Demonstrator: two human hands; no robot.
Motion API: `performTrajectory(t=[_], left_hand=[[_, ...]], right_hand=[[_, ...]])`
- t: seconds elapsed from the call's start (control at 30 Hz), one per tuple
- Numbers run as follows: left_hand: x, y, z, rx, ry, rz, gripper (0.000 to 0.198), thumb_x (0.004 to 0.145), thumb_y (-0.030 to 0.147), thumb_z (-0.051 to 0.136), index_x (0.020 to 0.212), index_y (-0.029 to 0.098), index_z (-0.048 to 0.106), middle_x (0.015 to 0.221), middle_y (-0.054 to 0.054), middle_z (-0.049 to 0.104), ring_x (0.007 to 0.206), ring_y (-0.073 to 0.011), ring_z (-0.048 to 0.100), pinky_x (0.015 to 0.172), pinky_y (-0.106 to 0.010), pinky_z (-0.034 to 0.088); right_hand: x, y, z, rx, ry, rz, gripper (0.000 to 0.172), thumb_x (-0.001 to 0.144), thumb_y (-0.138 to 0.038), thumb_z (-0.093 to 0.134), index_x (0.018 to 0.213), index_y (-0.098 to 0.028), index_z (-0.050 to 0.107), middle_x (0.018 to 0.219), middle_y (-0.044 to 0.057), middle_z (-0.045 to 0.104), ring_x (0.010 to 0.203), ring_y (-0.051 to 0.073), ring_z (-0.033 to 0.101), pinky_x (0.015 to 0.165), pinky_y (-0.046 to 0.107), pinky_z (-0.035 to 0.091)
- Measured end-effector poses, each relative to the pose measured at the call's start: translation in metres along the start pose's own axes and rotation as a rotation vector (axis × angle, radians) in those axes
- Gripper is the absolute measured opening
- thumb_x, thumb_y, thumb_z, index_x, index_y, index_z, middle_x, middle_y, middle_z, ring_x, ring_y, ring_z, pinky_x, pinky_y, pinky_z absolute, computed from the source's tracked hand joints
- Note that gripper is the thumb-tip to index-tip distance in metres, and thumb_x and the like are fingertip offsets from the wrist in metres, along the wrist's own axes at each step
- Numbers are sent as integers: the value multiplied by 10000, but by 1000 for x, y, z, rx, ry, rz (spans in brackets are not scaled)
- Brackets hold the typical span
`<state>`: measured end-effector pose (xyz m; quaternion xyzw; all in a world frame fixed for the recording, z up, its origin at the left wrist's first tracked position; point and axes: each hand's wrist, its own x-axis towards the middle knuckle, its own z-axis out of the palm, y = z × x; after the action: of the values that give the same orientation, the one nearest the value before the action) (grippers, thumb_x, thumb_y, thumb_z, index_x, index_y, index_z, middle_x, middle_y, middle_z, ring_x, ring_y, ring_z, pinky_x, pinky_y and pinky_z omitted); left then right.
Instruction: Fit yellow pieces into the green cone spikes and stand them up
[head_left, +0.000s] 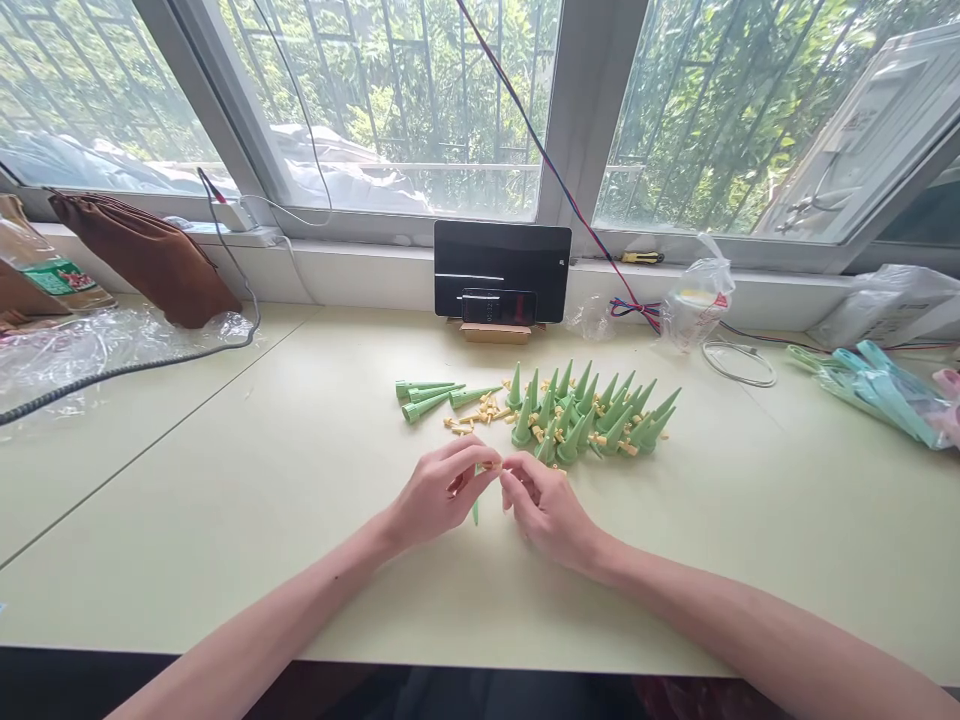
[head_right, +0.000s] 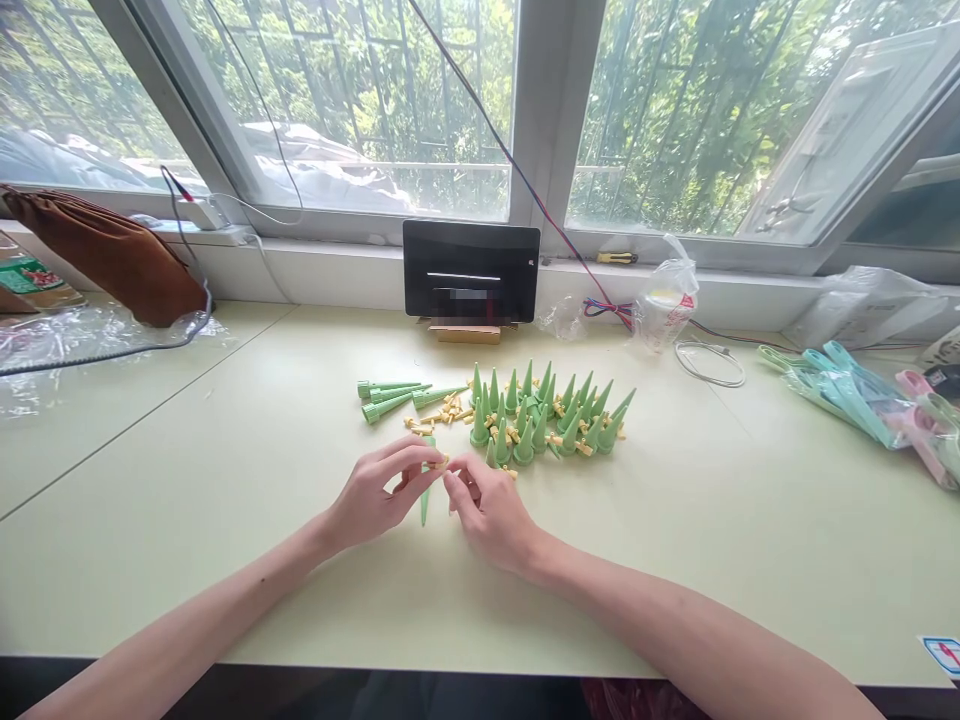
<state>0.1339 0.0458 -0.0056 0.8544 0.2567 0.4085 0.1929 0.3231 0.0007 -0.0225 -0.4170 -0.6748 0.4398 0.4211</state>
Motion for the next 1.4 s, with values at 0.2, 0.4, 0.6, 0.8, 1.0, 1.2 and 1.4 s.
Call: performTrajectory(t=[0.2,0.4,0.6,0.8,1.0,1.2,1.4], left_hand=[[-1,1,0,-7,-33,9,120,962,174,530,999,186,644,850,-50,628,574,-84,514,511,-206,437],[0,2,0,-12,-44,33,130,955,145,535,1010,185,645,862,-51,627,593,-84,535,509,-200,433],[-2,0,1,-21,-59,9,148,959,175,526,1010,186,664,855,-55,628,589,-90,539,507,-207,434],[-4,1,2,-34,-85,-3,139,950,157,536,1001,192,661,883,-46,623,540,-71,498,510,-213,429],[-3,1,2,-36,-82,13,141,932,111,556,1002,195,645,903,-37,612,541,-58,486,504,-203,416],[-2,0,1,-39,-83,19,91,939,145,582,982,189,650,881,-34,603,534,-55,481,508,-200,423],[-1,-1,1,-36,-88,25,57,943,185,603,968,186,655,868,-31,602,525,-51,470,510,-198,424]], right_hand=[[-1,-2,-2,18,-17,-19,234,1021,-396,427,1031,-193,542,738,-13,585,465,82,462,451,211,373],[-1,-4,-3,44,-9,-42,230,1023,-377,424,1024,-189,557,783,-2,597,471,73,470,454,208,384],[-1,-6,-4,55,5,-27,284,1021,-443,435,1033,-190,563,813,7,602,497,75,498,467,207,415],[0,-5,-3,60,29,-9,322,1001,-501,467,962,-192,550,759,-1,599,478,78,490,444,205,408],[0,-4,-2,73,31,-8,297,1008,-475,468,966,-191,546,763,-4,597,471,75,492,439,206,401],[-1,-3,-2,86,39,-13,261,1007,-435,481,944,-188,539,750,-4,594,470,76,490,433,206,390],[-1,-3,-1,102,60,-25,250,1004,-416,489,939,-181,546,751,-2,589,478,76,496,444,205,397]])
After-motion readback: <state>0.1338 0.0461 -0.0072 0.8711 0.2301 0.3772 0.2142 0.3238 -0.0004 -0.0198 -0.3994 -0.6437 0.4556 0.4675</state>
